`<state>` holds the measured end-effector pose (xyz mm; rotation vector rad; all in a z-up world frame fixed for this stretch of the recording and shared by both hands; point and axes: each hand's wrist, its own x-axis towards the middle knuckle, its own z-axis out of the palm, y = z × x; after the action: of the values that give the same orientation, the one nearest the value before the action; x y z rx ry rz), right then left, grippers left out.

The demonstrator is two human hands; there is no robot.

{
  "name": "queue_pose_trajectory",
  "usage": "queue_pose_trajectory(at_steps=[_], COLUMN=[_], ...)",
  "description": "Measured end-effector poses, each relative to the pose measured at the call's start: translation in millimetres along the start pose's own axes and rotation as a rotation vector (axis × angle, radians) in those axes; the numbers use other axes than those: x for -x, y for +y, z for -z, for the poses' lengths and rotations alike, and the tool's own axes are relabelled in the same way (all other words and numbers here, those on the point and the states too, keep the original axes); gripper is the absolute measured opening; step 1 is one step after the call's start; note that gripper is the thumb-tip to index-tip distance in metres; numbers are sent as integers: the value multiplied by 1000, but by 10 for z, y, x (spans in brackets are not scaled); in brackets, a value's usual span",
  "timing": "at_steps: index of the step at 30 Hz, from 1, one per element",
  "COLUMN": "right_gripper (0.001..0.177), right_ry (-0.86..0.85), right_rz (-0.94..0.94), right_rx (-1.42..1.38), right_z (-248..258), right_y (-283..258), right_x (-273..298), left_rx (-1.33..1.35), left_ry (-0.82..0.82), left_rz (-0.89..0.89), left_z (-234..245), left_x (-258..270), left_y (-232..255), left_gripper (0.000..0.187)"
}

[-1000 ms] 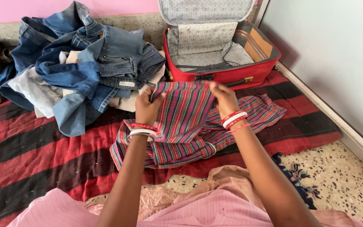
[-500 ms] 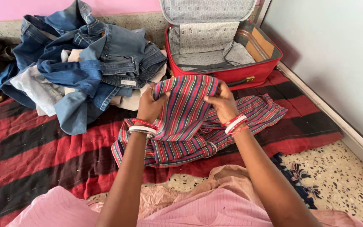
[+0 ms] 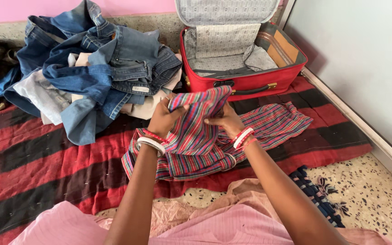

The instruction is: The person folds a striped shirt and places it into a red suitcase. Then the person picks up a pair of jeans and begins folding them.

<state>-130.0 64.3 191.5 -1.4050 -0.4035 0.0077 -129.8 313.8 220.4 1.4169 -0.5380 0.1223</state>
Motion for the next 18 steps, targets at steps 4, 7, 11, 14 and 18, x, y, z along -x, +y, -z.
queue_pose_trajectory(at_steps=[4,7,11,14,18], right_gripper=[41,22,14,17,27], right_ry=[-3,74,120,120,-30], right_rz=[48,44,61,41,36], right_rx=[-56,-102,-192,-218,-123], right_z=[6,22,-1,-67,-147], right_y=[25,63,-12,-126,-167], right_x=[-108,-239,-418,-446,-313], left_rx=[1,9,-175,-325,-424], left_ry=[4,67,-61,-53,121], left_rz=[29,54,156,-3,33], left_z=[-30,41,251,325,425], left_x=[17,54,151,197,95], left_y=[112,186,68,-267,-674], left_gripper=[25,41,73,65,45])
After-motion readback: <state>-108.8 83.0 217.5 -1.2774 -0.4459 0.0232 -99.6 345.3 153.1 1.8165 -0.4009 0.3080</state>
